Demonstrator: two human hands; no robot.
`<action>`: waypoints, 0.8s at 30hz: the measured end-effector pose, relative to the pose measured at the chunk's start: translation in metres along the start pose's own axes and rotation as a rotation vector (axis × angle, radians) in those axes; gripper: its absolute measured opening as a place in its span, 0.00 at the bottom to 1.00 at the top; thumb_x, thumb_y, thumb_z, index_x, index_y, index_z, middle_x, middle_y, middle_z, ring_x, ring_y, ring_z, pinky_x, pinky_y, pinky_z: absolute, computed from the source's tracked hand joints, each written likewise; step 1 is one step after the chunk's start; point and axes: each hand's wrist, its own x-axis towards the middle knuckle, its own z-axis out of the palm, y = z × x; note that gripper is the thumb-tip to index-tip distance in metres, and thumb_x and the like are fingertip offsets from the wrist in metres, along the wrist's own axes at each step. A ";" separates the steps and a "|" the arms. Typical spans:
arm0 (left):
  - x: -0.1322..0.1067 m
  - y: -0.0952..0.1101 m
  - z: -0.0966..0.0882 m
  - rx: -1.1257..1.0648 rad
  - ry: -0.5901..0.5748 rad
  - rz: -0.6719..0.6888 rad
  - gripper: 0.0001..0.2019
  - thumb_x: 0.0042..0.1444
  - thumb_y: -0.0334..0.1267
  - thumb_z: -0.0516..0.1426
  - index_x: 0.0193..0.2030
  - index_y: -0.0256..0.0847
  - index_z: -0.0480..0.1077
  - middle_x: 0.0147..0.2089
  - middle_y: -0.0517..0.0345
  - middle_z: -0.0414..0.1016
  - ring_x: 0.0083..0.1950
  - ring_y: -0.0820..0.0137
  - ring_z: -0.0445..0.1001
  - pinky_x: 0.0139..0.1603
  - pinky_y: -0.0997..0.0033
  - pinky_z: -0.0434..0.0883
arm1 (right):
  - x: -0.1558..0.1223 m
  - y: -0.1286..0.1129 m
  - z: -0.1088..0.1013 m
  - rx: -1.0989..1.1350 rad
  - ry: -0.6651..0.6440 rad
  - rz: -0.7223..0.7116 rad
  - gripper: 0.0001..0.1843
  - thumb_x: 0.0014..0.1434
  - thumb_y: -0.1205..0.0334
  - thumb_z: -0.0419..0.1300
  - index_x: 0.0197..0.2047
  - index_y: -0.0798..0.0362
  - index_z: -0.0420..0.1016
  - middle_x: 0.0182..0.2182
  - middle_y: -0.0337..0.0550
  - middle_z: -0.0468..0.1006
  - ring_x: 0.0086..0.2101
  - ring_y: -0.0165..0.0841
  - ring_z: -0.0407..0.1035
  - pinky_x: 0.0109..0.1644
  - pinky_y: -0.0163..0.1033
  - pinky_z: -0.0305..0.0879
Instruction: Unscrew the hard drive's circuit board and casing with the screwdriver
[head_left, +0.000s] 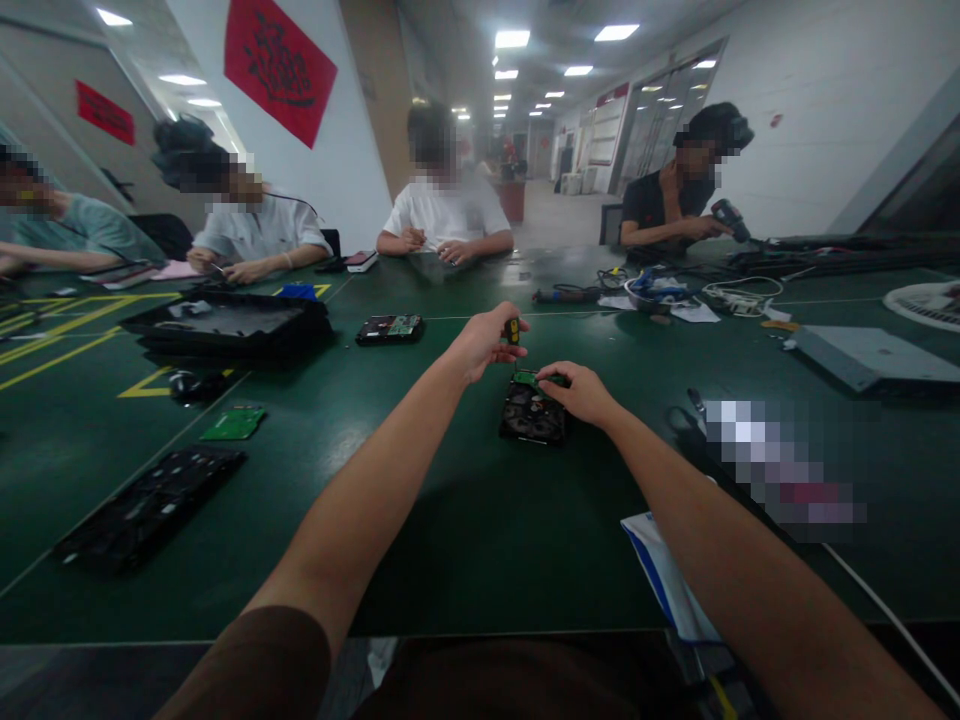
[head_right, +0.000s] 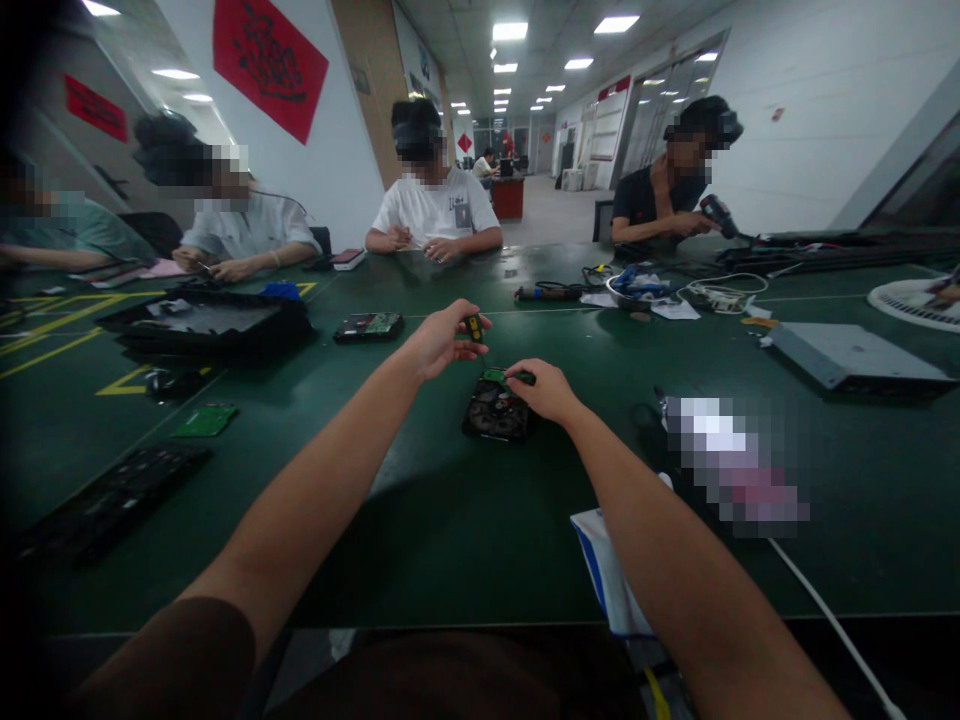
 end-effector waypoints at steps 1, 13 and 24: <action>0.000 0.000 0.001 0.010 0.010 0.008 0.14 0.60 0.47 0.57 0.39 0.37 0.73 0.35 0.50 0.77 0.28 0.68 0.79 0.26 0.72 0.70 | 0.000 0.000 0.000 0.001 0.001 -0.001 0.09 0.61 0.58 0.64 0.45 0.44 0.82 0.48 0.41 0.83 0.47 0.39 0.75 0.55 0.48 0.68; -0.003 0.004 -0.001 -0.014 -0.023 0.014 0.14 0.62 0.46 0.56 0.40 0.35 0.74 0.39 0.47 0.78 0.28 0.71 0.76 0.28 0.74 0.70 | 0.000 0.003 0.001 -0.001 0.003 -0.013 0.08 0.61 0.57 0.64 0.44 0.45 0.82 0.47 0.41 0.83 0.46 0.39 0.75 0.55 0.48 0.68; -0.002 0.004 -0.002 -0.050 -0.017 -0.035 0.12 0.59 0.45 0.56 0.39 0.38 0.72 0.36 0.47 0.78 0.30 0.67 0.78 0.30 0.70 0.72 | 0.000 0.001 0.000 0.005 -0.003 0.003 0.08 0.61 0.57 0.64 0.44 0.44 0.82 0.47 0.41 0.83 0.48 0.40 0.75 0.56 0.48 0.68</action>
